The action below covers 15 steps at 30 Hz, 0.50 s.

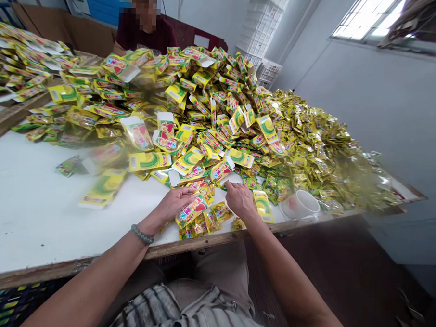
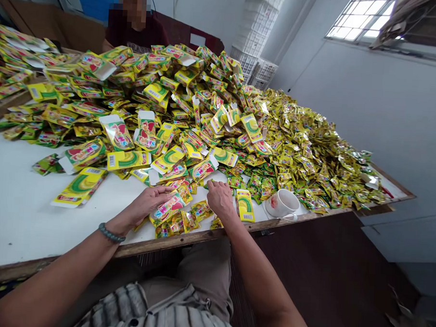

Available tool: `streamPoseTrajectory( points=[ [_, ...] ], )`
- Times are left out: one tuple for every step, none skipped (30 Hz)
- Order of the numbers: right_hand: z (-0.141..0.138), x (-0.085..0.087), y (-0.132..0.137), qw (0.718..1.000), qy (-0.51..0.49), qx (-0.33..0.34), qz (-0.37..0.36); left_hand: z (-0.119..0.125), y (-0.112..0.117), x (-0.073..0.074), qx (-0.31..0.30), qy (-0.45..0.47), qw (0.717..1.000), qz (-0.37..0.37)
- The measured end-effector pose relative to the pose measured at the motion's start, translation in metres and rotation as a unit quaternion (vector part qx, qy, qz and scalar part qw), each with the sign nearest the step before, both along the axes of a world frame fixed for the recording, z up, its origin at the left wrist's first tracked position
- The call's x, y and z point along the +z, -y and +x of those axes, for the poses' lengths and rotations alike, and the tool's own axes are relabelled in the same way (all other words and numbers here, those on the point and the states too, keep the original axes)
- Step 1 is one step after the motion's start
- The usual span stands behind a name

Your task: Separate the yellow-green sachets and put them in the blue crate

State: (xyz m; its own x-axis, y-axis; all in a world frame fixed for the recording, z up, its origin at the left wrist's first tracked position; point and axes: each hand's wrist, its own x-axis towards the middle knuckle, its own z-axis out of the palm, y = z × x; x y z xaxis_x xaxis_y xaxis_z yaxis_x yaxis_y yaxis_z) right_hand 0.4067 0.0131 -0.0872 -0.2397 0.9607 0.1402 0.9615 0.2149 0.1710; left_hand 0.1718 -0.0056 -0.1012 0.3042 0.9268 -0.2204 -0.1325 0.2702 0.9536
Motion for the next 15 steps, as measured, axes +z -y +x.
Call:
streamPoseTrajectory(
  points=[
    [0.0, 0.0, 0.001, 1.0, 0.01, 0.003, 0.001, 0.0, 0.0, 0.0, 0.001, -0.002, 1.0, 0.003],
    [-0.001, -0.001, 0.001, 1.0, 0.022, 0.006, 0.003, 0.0, 0.0, 0.0, 0.001, -0.006, 1.0, 0.009],
    [-0.001, -0.001, 0.0, 0.999, 0.031, 0.009, 0.006, 0.0, 0.0, 0.0, 0.003, -0.009, 1.0, 0.016],
    [-0.001, -0.002, 0.0, 0.999, 0.036, 0.01, 0.011, 0.0, 0.0, 0.0, 0.003, -0.011, 1.0, 0.022],
    [-0.001, -0.003, -0.001, 0.999, 0.039, 0.011, 0.015, 0.0, 0.0, 0.0, 0.003, -0.012, 1.0, 0.025],
    [0.0, -0.004, -0.002, 0.999, 0.035, 0.012, 0.022, 0.0, 0.0, -0.001, 0.003, -0.014, 1.0, 0.028],
    [0.002, -0.004, -0.002, 0.999, 0.017, 0.016, 0.032, -0.001, 0.0, -0.002, 0.005, -0.016, 0.999, 0.03],
    [0.004, -0.005, -0.001, 0.998, -0.019, 0.018, 0.051, -0.001, -0.001, -0.002, 0.006, -0.019, 0.999, 0.031],
    [0.006, -0.005, 0.0, 0.994, -0.077, 0.017, 0.075, -0.001, -0.001, -0.003, 0.006, -0.02, 0.999, 0.031],
    [0.008, -0.005, 0.002, 0.983, -0.157, 0.014, 0.099, -0.002, -0.002, -0.004, 0.006, -0.021, 0.999, 0.032],
    [0.009, -0.006, 0.004, 0.959, -0.258, 0.011, 0.116, -0.002, -0.002, -0.004, 0.006, -0.023, 0.999, 0.034],
    [0.009, -0.006, 0.007, 0.923, -0.364, 0.009, 0.122, -0.002, -0.002, -0.004, 0.004, -0.026, 0.999, 0.038],
    [0.007, -0.006, 0.01, 0.88, -0.461, 0.008, 0.113, -0.002, -0.002, -0.004, 0.002, -0.03, 0.999, 0.041],
    [0.004, -0.006, 0.012, 0.835, -0.542, 0.01, 0.093, -0.002, -0.001, -0.003, 0.0, -0.035, 0.998, 0.044],
    [0.0, -0.006, 0.015, 0.795, -0.603, 0.016, 0.066, -0.001, -0.001, -0.002, -0.001, -0.038, 0.998, 0.045]
  ],
)
